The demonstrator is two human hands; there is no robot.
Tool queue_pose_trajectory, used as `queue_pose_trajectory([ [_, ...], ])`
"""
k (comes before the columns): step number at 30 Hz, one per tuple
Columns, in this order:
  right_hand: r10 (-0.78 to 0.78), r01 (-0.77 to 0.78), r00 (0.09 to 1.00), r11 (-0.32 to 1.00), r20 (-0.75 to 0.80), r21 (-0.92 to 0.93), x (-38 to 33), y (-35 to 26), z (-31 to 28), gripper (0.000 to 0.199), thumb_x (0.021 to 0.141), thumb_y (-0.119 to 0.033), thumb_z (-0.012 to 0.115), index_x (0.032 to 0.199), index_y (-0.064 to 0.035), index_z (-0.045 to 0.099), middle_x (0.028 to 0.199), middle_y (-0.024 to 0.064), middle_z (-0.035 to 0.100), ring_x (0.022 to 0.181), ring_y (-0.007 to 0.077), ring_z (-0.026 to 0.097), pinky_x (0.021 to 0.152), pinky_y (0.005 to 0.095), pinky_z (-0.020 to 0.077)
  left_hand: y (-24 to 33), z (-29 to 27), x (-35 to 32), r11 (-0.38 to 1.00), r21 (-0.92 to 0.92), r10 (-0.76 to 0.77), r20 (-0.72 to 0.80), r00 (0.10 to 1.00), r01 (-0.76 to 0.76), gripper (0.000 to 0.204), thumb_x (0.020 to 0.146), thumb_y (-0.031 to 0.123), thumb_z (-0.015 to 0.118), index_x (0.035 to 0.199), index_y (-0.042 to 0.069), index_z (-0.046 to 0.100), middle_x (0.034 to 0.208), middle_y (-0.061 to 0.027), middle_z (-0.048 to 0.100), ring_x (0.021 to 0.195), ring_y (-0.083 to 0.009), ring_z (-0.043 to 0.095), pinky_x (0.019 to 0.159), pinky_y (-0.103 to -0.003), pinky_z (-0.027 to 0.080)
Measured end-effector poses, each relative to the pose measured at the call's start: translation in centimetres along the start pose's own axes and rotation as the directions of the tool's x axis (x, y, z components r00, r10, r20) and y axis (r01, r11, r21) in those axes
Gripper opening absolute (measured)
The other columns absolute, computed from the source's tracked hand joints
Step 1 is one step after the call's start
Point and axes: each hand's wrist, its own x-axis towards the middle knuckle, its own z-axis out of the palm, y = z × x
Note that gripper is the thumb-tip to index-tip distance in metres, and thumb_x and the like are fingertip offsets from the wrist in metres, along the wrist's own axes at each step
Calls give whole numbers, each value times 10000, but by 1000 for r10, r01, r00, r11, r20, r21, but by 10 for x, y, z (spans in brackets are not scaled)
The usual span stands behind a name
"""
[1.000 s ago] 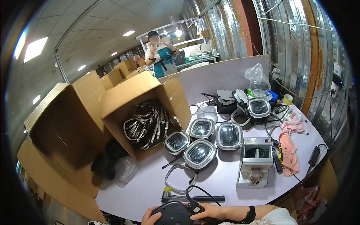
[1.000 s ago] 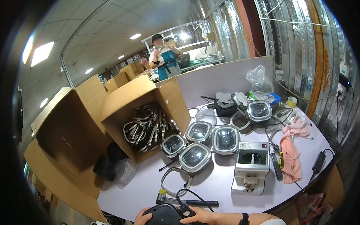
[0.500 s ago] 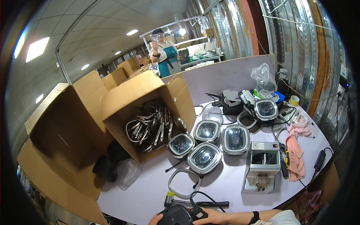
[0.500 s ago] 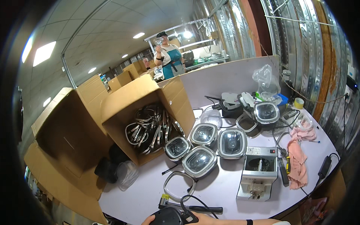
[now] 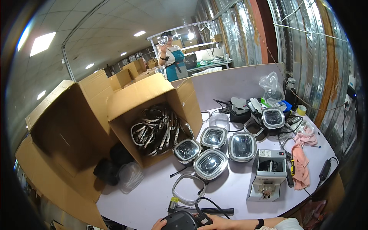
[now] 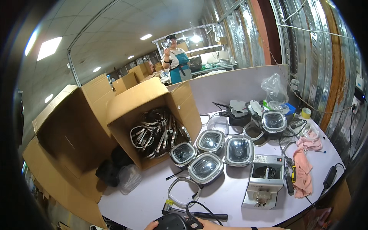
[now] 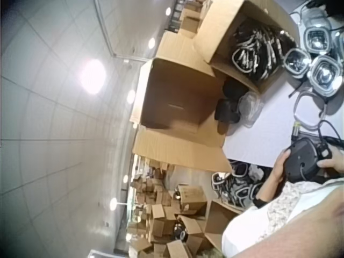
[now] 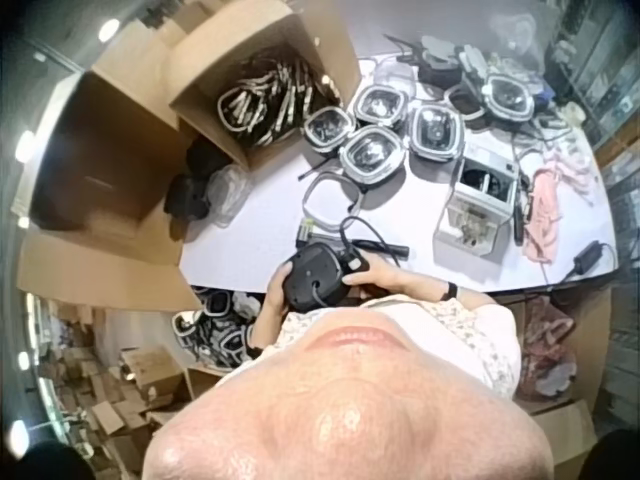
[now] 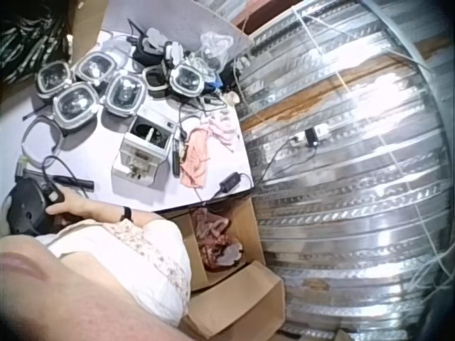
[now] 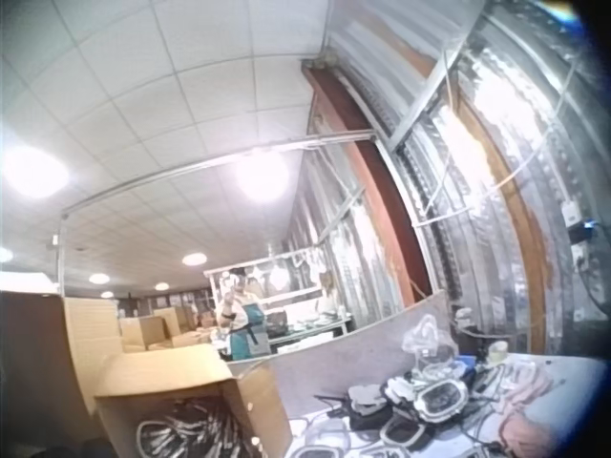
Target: Assembling a plastic car light fixture by installing internal components and securing the housing with an electric screwdriver.
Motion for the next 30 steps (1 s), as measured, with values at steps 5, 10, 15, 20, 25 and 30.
queue_pose_trajectory([
  [5,40,-41,999,997,19,58,-9,-12,8,599,801,-133,804,1307,-98,485,870,30,616,575,104,569,472,238,482,-9,-8,1,999,31,30,3,1000,-30,507,963,288,537,1349,-40,517,1243,-172,640,1101,-260,640,973,-375,510],
  [10,44,-46,996,999,77,26,-1,-9,3,677,842,-213,779,1403,-111,415,922,14,568,667,97,559,552,240,472,3,9,-7,1000,1,1,-12,1000,-1,505,972,294,528,1347,-43,518,1238,-169,643,1100,-255,640,972,-373,509],
  [15,195,-194,973,981,121,-18,-4,-27,5,795,878,-242,746,1533,-140,305,1036,30,524,638,105,573,576,230,484,0,1,0,996,37,82,58,995,-85,510,978,301,519,1345,-53,517,1239,-166,644,1091,-248,641,969,-357,503],
  [20,188,-185,976,982,111,-37,-2,-22,3,792,880,-240,740,1533,-145,301,1110,45,517,626,104,572,579,232,496,1,2,0,997,36,71,58,996,-73,498,979,295,515,1335,-53,527,1231,-165,648,1083,-244,644,963,-351,504],
  [25,195,-194,974,981,117,-23,-3,-24,5,792,877,-241,742,1530,-145,304,1155,48,513,630,96,570,577,221,496,-4,-4,3,997,31,67,49,997,-68,496,973,295,523,1330,-48,533,1225,-163,651,1077,-243,647,955,-355,508],
  [30,186,-185,977,983,108,-16,-3,-20,4,795,876,-230,744,1532,-155,301,1152,40,512,634,90,566,580,216,499,-4,-4,3,998,28,50,56,997,-52,523,958,300,540,1346,-51,518,1232,-169,648,1086,-250,648,963,-365,511],
])
